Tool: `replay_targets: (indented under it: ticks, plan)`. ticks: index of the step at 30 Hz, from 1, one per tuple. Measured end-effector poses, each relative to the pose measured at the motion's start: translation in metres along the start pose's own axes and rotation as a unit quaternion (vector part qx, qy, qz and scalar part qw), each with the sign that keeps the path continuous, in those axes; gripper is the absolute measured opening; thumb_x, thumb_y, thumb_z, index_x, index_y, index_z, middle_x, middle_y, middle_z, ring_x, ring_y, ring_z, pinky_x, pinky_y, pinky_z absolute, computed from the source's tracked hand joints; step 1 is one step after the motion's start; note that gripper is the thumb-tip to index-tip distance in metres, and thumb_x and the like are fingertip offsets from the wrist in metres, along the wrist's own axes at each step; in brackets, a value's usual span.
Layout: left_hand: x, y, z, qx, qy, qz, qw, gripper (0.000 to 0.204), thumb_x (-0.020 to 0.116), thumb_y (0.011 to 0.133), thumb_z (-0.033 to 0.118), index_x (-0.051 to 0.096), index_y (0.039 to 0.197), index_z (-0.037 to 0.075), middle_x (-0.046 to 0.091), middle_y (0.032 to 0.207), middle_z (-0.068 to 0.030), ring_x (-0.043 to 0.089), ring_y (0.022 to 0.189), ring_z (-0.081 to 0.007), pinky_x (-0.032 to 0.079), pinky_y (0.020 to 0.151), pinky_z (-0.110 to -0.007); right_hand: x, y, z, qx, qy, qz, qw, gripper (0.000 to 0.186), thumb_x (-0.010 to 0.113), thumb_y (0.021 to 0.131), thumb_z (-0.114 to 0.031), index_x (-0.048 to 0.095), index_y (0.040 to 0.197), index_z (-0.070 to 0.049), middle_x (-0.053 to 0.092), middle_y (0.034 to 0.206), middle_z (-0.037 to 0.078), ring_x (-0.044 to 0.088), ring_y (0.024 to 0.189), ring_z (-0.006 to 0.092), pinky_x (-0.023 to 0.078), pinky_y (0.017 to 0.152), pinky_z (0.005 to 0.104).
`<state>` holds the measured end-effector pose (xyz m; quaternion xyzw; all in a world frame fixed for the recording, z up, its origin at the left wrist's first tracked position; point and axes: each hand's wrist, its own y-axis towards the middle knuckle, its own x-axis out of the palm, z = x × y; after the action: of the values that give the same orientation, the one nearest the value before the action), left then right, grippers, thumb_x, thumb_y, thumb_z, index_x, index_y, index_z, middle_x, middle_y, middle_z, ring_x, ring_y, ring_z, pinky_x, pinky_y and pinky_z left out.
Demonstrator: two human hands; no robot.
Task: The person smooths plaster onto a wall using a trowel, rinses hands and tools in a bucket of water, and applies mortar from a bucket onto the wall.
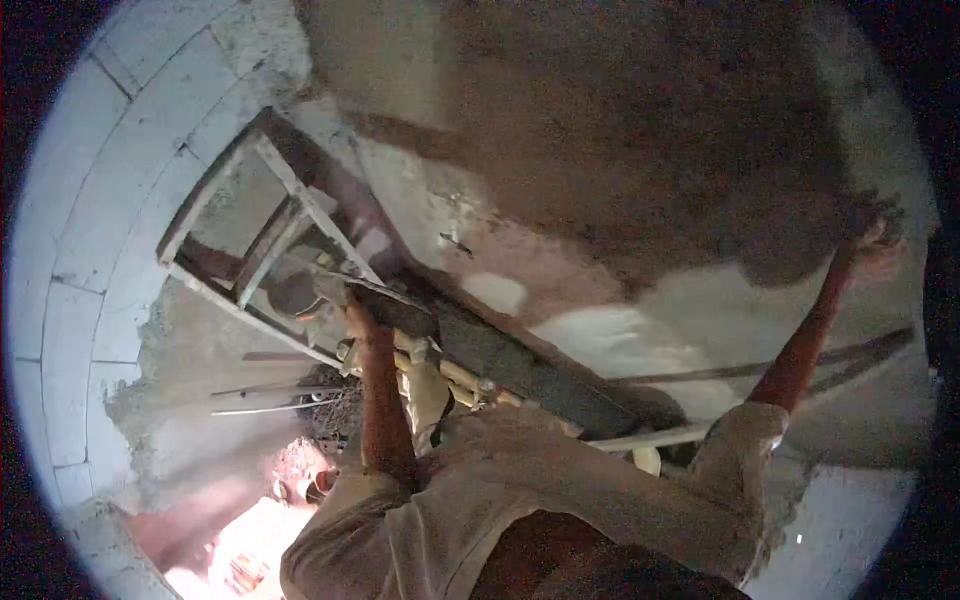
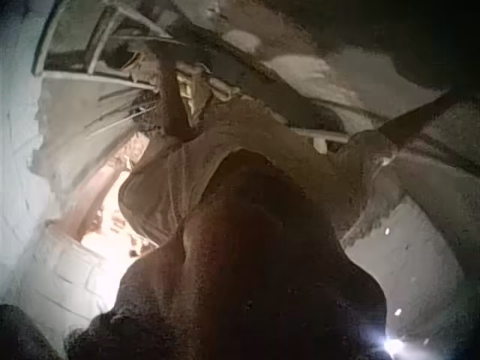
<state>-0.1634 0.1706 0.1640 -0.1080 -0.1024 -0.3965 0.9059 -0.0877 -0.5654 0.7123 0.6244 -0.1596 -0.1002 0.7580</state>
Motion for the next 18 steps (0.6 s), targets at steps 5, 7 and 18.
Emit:
replay_targets:
  ticks: [5,7,18]
  plan:
    - [0.091,-0.032,0.086,-0.071,-0.228,0.151,0.959,0.071,0.058,0.093,0.033,0.026,0.147,0.0,0.053,0.128,-0.0169,0.055,0.108,-0.0266,0.044,0.095,-0.038,0.019,0.007,0.003,-0.034,0.021,0.041,0.998,0.06,0.048,0.093,-0.056,0.055,0.125,-0.005,0.058,0.124,0.02,0.054,0.114,0.0396,0.043,0.093,0.0501]
    - [0.054,0.013,0.043,-0.005,-0.172,0.155,0.973,0.085,0.059,0.094,0.035,0.006,0.152,0.002,0.039,0.143,-0.0209,0.05,0.117,-0.0297,0.041,0.1,-0.038,0.033,0.003,-0.042,-0.016,0.046,0.052,0.997,0.054,0.046,0.095,-0.047,0.056,0.124,-0.003,0.059,0.121,0.022,0.055,0.112,0.0403,0.044,0.092,0.0506]
    - [0.303,0.022,0.01,0.041,0.078,0.1,0.991,0.068,0.048,0.1,0.032,0.014,0.15,0.0,0.023,0.153,-0.023,0.025,0.14,-0.0344,0.02,0.114,-0.041,0.041,-0.004,-0.015,-0.045,0.097,0.035,0.994,0.049,0.04,0.101,-0.036,0.047,0.126,0.005,0.058,0.112,0.022,0.059,0.099,0.0351,0.05,0.079,0.0456]
